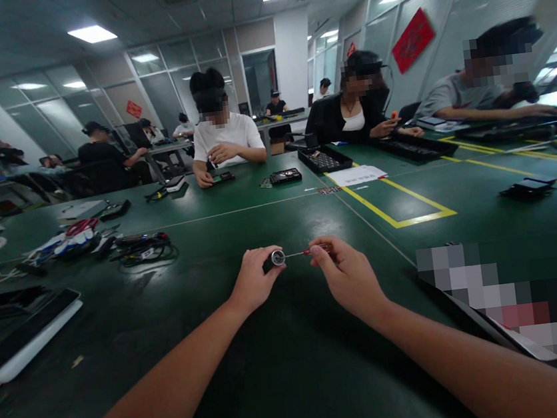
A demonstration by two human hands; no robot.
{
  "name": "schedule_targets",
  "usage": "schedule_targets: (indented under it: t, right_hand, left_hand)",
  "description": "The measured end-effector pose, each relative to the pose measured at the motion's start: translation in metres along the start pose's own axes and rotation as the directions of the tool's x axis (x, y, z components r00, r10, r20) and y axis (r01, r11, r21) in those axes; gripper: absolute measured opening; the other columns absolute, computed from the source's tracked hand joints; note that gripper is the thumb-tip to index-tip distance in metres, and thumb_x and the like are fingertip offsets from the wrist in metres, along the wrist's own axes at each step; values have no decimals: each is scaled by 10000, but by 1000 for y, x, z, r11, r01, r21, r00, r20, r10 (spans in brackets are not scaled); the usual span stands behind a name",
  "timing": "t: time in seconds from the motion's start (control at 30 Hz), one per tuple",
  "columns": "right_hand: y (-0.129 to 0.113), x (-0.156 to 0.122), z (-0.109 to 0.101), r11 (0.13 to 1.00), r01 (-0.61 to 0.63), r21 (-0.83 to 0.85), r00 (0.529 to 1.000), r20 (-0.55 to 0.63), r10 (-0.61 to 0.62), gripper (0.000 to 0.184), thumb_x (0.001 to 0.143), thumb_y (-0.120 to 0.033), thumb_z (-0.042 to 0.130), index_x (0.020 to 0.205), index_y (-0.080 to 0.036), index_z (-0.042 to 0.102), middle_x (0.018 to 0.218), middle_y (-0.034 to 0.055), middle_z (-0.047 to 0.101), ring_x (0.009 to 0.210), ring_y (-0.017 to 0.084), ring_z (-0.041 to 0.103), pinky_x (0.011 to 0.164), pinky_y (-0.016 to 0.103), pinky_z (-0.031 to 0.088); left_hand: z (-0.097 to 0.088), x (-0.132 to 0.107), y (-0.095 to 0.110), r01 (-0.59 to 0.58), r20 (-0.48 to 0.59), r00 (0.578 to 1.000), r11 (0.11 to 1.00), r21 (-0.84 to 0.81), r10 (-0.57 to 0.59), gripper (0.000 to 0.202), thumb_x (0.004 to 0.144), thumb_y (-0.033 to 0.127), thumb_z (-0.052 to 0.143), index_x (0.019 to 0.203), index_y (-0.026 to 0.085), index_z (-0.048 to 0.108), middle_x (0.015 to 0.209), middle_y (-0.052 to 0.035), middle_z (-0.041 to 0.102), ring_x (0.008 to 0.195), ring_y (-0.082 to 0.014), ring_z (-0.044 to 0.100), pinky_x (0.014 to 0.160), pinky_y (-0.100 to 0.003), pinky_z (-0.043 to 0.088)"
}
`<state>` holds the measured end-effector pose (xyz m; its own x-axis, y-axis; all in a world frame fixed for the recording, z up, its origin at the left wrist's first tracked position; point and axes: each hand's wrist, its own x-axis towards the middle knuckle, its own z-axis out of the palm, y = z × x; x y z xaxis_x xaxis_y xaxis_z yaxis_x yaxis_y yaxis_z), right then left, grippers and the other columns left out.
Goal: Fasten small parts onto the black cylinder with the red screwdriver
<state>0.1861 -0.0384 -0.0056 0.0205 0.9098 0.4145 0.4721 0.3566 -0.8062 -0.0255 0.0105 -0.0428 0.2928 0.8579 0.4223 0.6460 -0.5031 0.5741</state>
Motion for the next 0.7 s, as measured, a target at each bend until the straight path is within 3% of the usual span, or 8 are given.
schedule_targets:
  t: [0.3, 0.57, 0.7]
  right_hand:
    - [1, 1, 1, 1000, -12, 14, 1000, 9, 12, 261, 990, -432, 524, 1046, -222, 668, 795, 22, 728, 732, 201, 694, 682, 319, 482]
    - [3, -3, 2, 990, 4, 138, 991, 130, -23, 214, 1022, -397, 479, 1095, -238, 601, 768, -15, 670, 735, 176, 662, 691, 301, 474]
    - [2, -5, 1, 993, 17, 118, 999, 49, -23, 320, 1036, -485, 439, 961, -240, 632, 721, -14, 629, 672, 169, 622, 634, 292, 446]
  left_hand:
    - [-2, 1, 5, -1, 20, 1000, 1000, 10, 0, 268, 908, 251, 697, 1174, 245, 674, 1152, -52, 718, 1080, -265, 622, 1038, -485, 434]
    - [-2, -2, 7, -25, 37, 999, 993, 113, 20, 287, 916, 261, 689, 1202, 266, 664, 1168, -50, 705, 1167, -269, 601, 1188, -623, 241]
    - [-2, -4, 12, -62, 82, 995, 988, 138, 51, 285, 934, 276, 660, 1218, 277, 657, 1175, -50, 699, 1171, -266, 598, 1211, -643, 194]
